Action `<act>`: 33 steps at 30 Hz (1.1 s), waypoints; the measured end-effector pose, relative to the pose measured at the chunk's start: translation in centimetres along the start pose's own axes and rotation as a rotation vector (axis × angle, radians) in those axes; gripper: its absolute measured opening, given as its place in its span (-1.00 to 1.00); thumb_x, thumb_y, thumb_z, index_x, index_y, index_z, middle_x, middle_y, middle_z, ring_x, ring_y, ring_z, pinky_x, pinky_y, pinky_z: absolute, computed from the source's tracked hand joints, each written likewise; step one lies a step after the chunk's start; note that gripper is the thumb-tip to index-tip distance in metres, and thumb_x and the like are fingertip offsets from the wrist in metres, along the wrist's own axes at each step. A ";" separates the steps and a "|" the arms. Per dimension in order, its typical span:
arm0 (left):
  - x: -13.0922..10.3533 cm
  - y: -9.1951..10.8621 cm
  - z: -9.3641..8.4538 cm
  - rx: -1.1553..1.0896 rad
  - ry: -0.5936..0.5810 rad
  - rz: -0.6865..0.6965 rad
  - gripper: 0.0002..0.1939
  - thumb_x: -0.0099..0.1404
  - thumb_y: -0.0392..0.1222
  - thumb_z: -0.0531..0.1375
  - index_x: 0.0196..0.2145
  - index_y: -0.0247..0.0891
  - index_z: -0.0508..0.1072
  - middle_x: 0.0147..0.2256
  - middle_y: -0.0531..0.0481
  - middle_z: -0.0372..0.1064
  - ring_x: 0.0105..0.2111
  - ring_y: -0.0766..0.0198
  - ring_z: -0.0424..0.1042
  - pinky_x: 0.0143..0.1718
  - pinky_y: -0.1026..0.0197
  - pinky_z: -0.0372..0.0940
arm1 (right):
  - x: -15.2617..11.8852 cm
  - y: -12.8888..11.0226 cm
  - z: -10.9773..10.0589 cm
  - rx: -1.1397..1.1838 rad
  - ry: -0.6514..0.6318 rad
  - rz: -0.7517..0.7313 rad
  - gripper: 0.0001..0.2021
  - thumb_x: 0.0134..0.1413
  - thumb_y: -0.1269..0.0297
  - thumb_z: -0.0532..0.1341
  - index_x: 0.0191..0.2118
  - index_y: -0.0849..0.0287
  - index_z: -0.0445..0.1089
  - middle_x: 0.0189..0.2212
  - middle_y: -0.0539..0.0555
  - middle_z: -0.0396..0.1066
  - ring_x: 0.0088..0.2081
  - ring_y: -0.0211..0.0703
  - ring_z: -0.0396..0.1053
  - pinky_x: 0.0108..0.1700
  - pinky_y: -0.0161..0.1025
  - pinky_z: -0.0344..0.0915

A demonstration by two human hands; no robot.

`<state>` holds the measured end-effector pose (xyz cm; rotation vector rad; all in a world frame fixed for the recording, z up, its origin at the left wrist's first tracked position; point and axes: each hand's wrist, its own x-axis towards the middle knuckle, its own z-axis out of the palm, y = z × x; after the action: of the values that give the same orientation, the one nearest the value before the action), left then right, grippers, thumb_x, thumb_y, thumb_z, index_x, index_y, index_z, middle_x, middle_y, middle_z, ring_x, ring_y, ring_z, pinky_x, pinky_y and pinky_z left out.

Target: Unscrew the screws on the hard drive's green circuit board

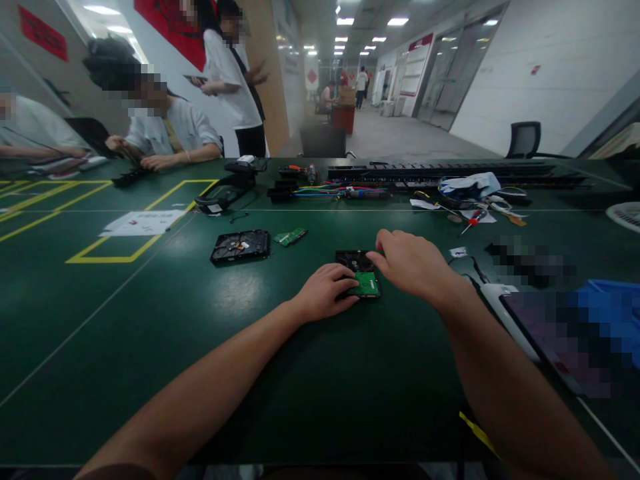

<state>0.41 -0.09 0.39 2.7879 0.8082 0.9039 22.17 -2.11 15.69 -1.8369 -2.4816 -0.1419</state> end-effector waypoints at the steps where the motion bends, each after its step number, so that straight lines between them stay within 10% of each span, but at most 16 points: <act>1: 0.0 0.0 0.0 0.002 0.002 0.001 -0.68 0.47 0.02 0.26 0.06 -0.17 0.58 0.09 -0.17 0.49 0.11 0.00 0.48 0.19 -0.14 0.38 | 0.0 0.1 0.0 -0.006 -0.009 0.018 -0.74 0.41 0.09 0.18 -0.08 0.18 0.46 -0.17 0.27 0.58 -0.21 0.16 0.55 -0.30 -0.09 0.24; 10: 0.0 0.1 -0.1 0.000 0.009 0.002 -0.68 0.47 0.01 0.27 0.06 -0.20 0.57 0.09 -0.18 0.49 0.13 -0.01 0.47 0.21 -0.13 0.36 | 0.4 0.2 0.1 0.125 0.053 -0.132 -0.82 0.19 0.44 0.30 -0.09 0.14 0.45 -0.08 0.14 0.56 -0.11 0.04 0.51 -0.14 -0.12 0.29; 18: 0.0 0.1 -0.1 0.003 0.007 -0.002 -0.69 0.46 0.00 0.27 0.06 -0.17 0.58 0.08 -0.18 0.49 0.12 -0.01 0.47 0.20 -0.14 0.37 | 0.2 0.2 0.4 0.010 0.036 -0.020 -0.77 0.40 0.15 0.18 -0.05 0.19 0.47 -0.11 0.26 0.53 -0.21 0.11 0.52 -0.26 -0.10 0.27; 33: 0.0 0.2 0.0 0.007 0.019 0.011 -0.69 0.46 0.00 0.27 0.05 -0.20 0.58 0.08 -0.18 0.49 0.10 0.00 0.48 0.19 -0.13 0.38 | 0.9 0.0 1.0 0.175 0.111 -0.168 -0.88 0.30 0.38 0.19 -0.09 0.18 0.42 -0.06 0.20 0.47 -0.12 -0.01 0.46 -0.13 -0.14 0.30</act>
<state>0.49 -0.26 0.43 2.7968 0.8006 0.9327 21.97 -1.17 14.75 -1.5127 -2.4808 -0.0314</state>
